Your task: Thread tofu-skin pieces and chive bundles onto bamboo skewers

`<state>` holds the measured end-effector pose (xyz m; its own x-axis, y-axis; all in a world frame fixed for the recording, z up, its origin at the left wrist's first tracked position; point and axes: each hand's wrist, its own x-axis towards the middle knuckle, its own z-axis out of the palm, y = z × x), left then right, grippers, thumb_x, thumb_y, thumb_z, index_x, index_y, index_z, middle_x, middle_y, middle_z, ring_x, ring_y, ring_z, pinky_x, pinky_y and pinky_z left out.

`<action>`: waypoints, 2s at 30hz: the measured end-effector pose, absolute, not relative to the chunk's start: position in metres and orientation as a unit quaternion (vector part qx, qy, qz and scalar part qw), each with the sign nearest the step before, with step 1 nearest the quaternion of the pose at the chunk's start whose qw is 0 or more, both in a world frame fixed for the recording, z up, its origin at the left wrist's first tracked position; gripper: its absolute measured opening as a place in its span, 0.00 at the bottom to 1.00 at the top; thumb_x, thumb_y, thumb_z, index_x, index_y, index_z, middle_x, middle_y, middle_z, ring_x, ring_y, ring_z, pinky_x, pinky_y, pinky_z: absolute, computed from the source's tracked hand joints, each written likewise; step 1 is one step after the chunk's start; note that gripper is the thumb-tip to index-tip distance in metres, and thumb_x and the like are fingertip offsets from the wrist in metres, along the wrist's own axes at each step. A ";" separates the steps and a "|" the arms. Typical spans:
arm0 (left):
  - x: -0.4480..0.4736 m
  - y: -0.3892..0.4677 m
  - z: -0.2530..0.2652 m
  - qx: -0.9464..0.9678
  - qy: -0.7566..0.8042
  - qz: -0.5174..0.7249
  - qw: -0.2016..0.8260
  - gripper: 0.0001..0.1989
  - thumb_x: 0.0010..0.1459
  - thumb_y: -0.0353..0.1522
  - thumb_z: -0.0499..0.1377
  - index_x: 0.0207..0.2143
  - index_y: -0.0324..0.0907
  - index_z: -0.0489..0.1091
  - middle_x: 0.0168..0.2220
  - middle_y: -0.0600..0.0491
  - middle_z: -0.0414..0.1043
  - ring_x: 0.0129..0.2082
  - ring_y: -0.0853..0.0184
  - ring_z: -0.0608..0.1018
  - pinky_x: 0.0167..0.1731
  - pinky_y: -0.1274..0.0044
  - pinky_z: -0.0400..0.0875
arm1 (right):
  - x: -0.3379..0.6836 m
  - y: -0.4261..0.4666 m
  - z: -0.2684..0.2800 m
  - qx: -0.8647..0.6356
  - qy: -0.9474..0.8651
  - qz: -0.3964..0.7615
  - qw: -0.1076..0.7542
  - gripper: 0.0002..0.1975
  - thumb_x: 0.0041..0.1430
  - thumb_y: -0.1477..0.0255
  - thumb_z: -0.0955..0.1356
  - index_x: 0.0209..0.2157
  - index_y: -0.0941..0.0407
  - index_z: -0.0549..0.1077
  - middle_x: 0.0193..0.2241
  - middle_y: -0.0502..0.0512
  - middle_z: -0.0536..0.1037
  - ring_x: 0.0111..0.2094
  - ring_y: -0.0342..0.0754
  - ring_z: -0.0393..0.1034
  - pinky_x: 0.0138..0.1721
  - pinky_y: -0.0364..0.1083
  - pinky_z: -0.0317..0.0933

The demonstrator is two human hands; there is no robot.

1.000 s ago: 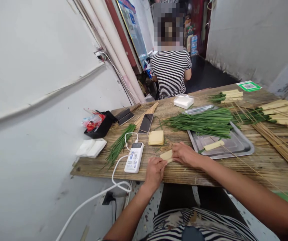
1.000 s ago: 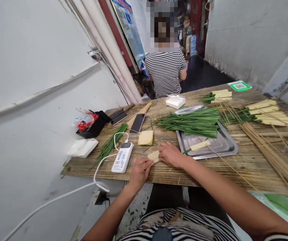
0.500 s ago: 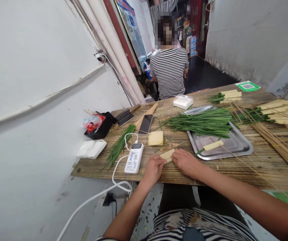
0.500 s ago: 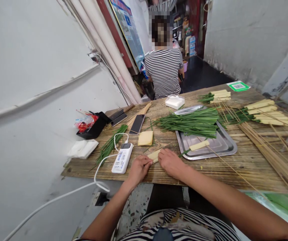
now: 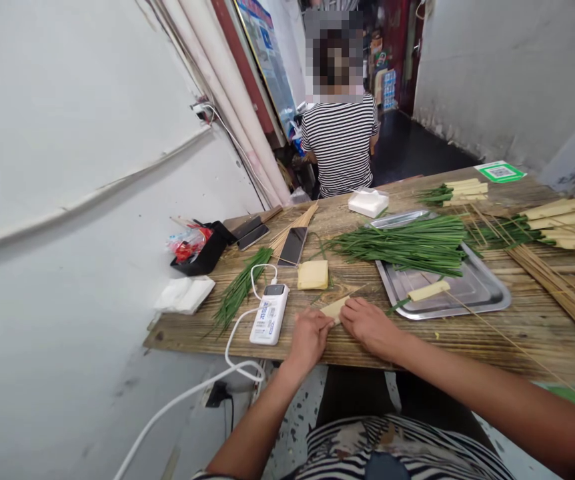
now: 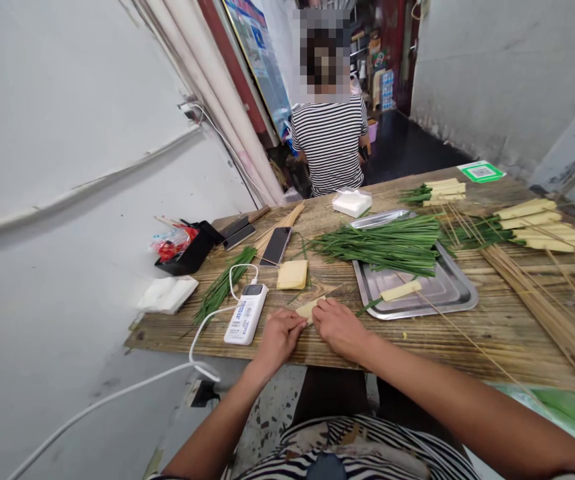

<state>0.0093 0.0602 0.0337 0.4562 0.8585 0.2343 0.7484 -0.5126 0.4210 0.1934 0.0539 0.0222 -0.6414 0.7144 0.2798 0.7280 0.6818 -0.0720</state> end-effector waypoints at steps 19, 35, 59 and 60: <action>0.023 0.040 0.008 0.864 0.445 0.216 -0.089 0.07 0.62 0.28 0.54 0.40 0.41 0.70 0.34 0.50 0.72 0.41 0.61 0.68 0.39 0.69 0.57 | 0.198 0.079 0.035 -0.352 -0.927 0.051 0.117 0.12 0.62 0.74 0.62 0.27 0.58 0.74 0.31 0.56 0.71 0.38 0.49 0.61 0.44 0.50 0.55; 0.026 0.051 0.027 0.859 0.481 0.174 -0.030 0.08 0.61 0.27 0.53 0.31 0.41 0.70 0.34 0.50 0.71 0.37 0.62 0.67 0.36 0.68 0.55 | 0.201 0.077 0.037 -0.329 -0.936 -0.023 0.125 0.12 0.64 0.73 0.60 0.33 0.59 0.73 0.32 0.56 0.72 0.38 0.50 0.60 0.44 0.51 0.51; 0.017 0.054 0.008 0.873 0.436 0.198 -0.097 0.10 0.62 0.26 0.51 0.43 0.38 0.69 0.39 0.49 0.74 0.41 0.63 0.71 0.43 0.68 0.60 | 0.190 0.044 -0.001 -0.404 -0.881 -0.127 0.209 0.17 0.59 0.79 0.62 0.50 0.66 0.70 0.48 0.64 0.73 0.51 0.55 0.63 0.55 0.53 0.52; 0.017 0.055 0.008 0.873 0.436 0.197 -0.094 0.10 0.62 0.26 0.51 0.43 0.38 0.69 0.39 0.49 0.74 0.41 0.63 0.71 0.43 0.68 0.60 | 0.189 0.046 -0.002 -0.407 -0.882 -0.125 0.205 0.17 0.59 0.78 0.62 0.50 0.66 0.70 0.48 0.64 0.73 0.51 0.55 0.63 0.55 0.53 0.52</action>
<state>0.0172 0.0550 0.0079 0.5418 0.7245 0.4262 0.7987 -0.6017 0.0075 0.1891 0.0458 -0.0018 -0.5854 0.6655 0.4630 0.7680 0.6382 0.0537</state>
